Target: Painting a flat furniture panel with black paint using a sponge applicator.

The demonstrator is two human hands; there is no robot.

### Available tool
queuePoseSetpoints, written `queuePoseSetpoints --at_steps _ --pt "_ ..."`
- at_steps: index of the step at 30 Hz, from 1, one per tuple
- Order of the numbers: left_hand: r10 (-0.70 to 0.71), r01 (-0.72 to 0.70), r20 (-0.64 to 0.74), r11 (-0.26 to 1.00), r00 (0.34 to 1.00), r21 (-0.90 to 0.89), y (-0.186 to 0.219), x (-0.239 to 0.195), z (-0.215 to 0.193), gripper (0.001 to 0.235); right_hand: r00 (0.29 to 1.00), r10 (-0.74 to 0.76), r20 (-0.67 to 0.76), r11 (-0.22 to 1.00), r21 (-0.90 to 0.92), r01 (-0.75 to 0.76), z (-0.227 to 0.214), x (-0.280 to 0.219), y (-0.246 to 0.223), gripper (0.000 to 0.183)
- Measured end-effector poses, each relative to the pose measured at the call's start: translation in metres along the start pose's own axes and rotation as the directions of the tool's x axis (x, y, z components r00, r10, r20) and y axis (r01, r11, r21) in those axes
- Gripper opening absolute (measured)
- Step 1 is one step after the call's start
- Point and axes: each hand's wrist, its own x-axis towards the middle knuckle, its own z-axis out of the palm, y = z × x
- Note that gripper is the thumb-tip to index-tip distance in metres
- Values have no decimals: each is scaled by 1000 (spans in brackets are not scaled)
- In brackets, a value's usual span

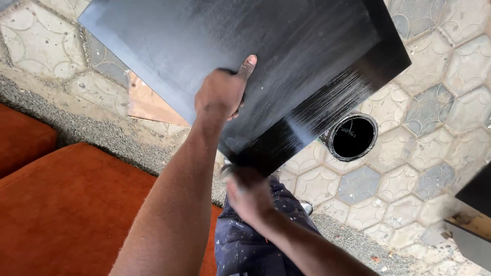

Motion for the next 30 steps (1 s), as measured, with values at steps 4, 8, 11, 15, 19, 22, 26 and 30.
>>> queuePoseSetpoints --at_steps 4,8,11,15,19,22,26,30 --pt "30 -30 -21 999 999 -38 -5 9 -1 69 951 -269 -152 942 -250 226 -21 31 15 8" --pt "37 -37 3 999 999 -38 -5 14 0 75 946 -28 -322 787 -591 -178 -111 87 140 13" --pt "48 -48 8 998 999 -39 -8 15 1 75 881 -65 -469 731 -623 -278 -236 171 282 16" --pt "39 -39 9 999 999 -18 -5 14 -2 78 852 -76 -518 874 -446 -192 -249 195 282 13" --pt "45 -44 20 998 999 -40 -4 10 -2 78 882 67 -467 943 -258 -208 -84 86 103 19" --pt "44 -43 10 998 999 -40 -2 8 -2 78 969 -86 -231 958 -287 17 11 36 19 7" --pt "42 -42 9 998 999 -47 -5 12 1 76 987 -146 -70 949 -292 120 -7 34 6 19" --pt "54 -53 15 998 998 -27 -6 10 -1 77 939 -187 -287 887 -460 36 -98 105 116 15"
